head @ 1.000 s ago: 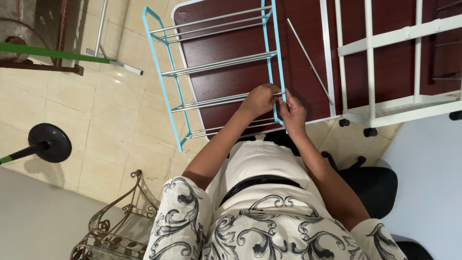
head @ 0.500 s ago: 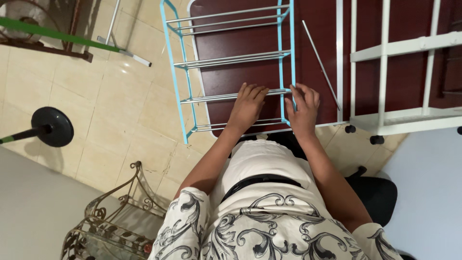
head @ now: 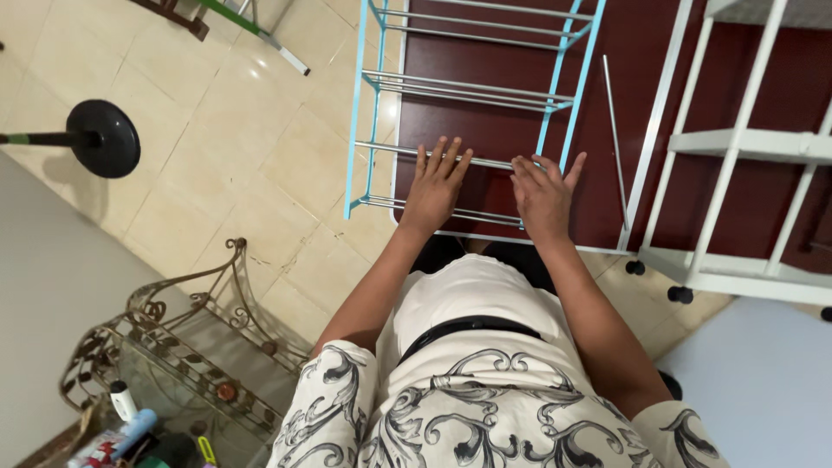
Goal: The person assembles three small metal racks on a table. They handle a light blue rack, a white rack, and a black rack, inserting metal rods into the frames to complete the assembly.
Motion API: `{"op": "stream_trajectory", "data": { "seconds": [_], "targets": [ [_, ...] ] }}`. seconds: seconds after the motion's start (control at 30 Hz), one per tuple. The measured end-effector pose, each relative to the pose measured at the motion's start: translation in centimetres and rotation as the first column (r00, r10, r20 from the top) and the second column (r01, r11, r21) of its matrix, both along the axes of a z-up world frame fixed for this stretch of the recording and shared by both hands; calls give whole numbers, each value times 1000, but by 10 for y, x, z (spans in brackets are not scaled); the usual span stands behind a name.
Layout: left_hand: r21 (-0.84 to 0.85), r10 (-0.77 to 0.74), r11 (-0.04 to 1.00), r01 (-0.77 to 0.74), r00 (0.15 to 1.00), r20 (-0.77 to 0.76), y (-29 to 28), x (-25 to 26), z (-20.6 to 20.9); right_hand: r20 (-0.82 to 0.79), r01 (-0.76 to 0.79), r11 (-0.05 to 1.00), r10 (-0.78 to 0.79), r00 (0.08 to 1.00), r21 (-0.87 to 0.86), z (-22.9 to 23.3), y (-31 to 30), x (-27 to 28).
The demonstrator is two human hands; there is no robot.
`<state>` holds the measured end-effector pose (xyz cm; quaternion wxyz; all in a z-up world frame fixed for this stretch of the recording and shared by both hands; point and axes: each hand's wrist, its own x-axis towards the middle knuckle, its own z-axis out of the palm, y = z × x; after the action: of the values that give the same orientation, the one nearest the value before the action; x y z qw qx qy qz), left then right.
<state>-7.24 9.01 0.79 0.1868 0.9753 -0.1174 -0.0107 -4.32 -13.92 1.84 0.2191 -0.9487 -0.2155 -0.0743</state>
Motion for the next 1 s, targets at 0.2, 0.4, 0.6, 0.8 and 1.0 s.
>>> {"op": "stream_trajectory", "data": {
  "seconds": [0.2, 0.4, 0.6, 0.8, 1.0],
  "targets": [
    [-8, 93, 996, -93, 996, 13, 1, -8, -3, 29, -92, 995, 93, 995, -36, -13, 4, 7],
    [54, 252, 966, -252, 968, 7, 23, -18, 11, 33, -174, 985, 175, 984, -14, -12, 21, 18],
    [23, 443, 895, -446, 894, 70, 70, -27, 21, 6, -216, 976, 216, 976, -11, -10, 58, 19],
    [-176, 523, 836, -520, 852, -32, 114, -35, 16, -4, -209, 978, 209, 978, 8, -10, 107, 14],
    [-493, 494, 710, -503, 855, -160, 135, -35, 7, 14, -189, 981, 188, 982, 45, -5, 164, 9]
  ]
}}
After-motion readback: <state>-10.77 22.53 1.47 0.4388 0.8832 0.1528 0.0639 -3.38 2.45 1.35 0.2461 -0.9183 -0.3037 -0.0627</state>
